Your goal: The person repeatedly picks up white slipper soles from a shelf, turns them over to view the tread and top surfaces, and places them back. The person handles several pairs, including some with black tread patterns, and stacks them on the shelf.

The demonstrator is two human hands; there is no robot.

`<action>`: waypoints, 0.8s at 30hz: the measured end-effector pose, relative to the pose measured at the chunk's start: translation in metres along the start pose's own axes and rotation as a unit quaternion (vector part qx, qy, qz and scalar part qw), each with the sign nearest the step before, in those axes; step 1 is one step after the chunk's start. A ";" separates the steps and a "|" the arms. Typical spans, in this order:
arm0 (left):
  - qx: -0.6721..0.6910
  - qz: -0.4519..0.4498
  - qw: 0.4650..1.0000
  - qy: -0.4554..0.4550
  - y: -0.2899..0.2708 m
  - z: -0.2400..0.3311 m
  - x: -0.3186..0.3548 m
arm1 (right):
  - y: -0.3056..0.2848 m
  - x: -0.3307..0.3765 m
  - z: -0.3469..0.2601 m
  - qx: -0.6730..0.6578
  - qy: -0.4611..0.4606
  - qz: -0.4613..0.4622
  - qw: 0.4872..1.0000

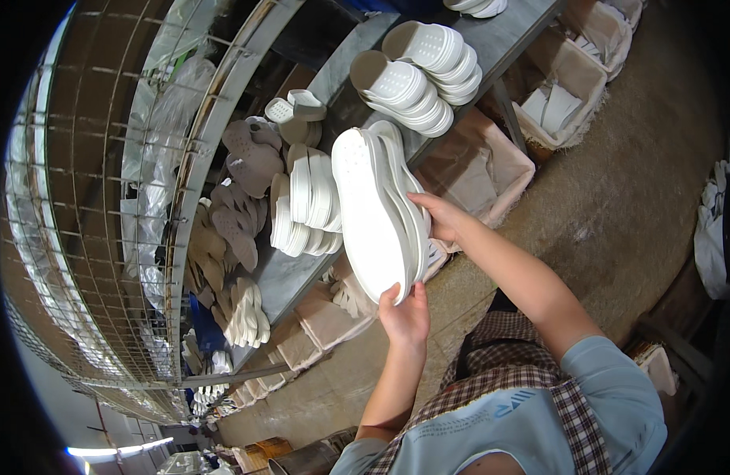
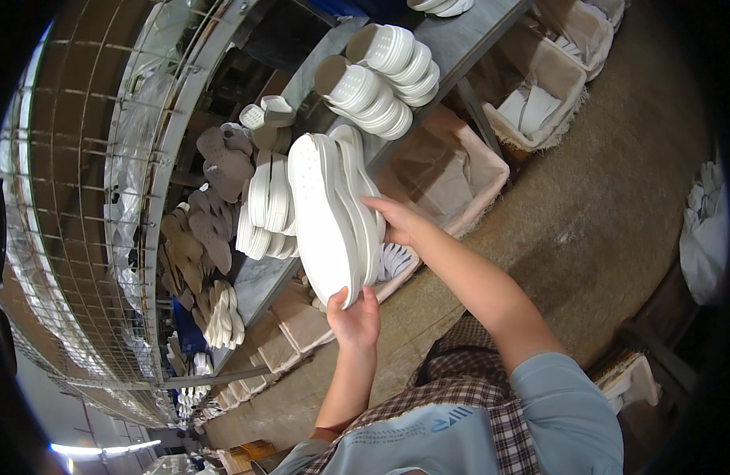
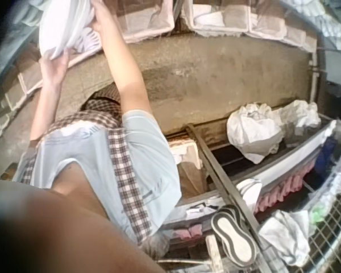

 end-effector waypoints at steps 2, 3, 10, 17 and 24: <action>0.002 -0.030 0.999 0.023 -0.010 0.003 0.016 | 0.012 0.021 0.004 0.030 -0.023 -0.002 0.999; 0.007 -0.025 1.000 -0.004 -0.019 0.006 0.022 | 0.016 0.036 0.007 0.053 -0.016 0.010 0.998; -0.058 -0.158 0.976 -0.138 -0.059 0.022 0.038 | 0.046 0.096 0.038 0.116 -0.087 0.051 0.988; -0.518 -0.324 0.789 -0.069 -0.033 0.085 -0.006 | 0.059 0.116 0.056 0.237 -0.191 0.061 0.951; -0.423 -0.396 0.814 -0.044 -0.016 0.069 -0.061 | 0.103 0.154 0.051 0.471 -0.206 0.136 0.847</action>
Point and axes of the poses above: each hand's wrist, its own x-axis away from the middle knuckle, its own y-axis out of the palm, z = x × y, the point moved 4 cm from there along -x, towards the middle knuckle, and after that the axes turned 10 degrees about -z, right-handed, at the moved point
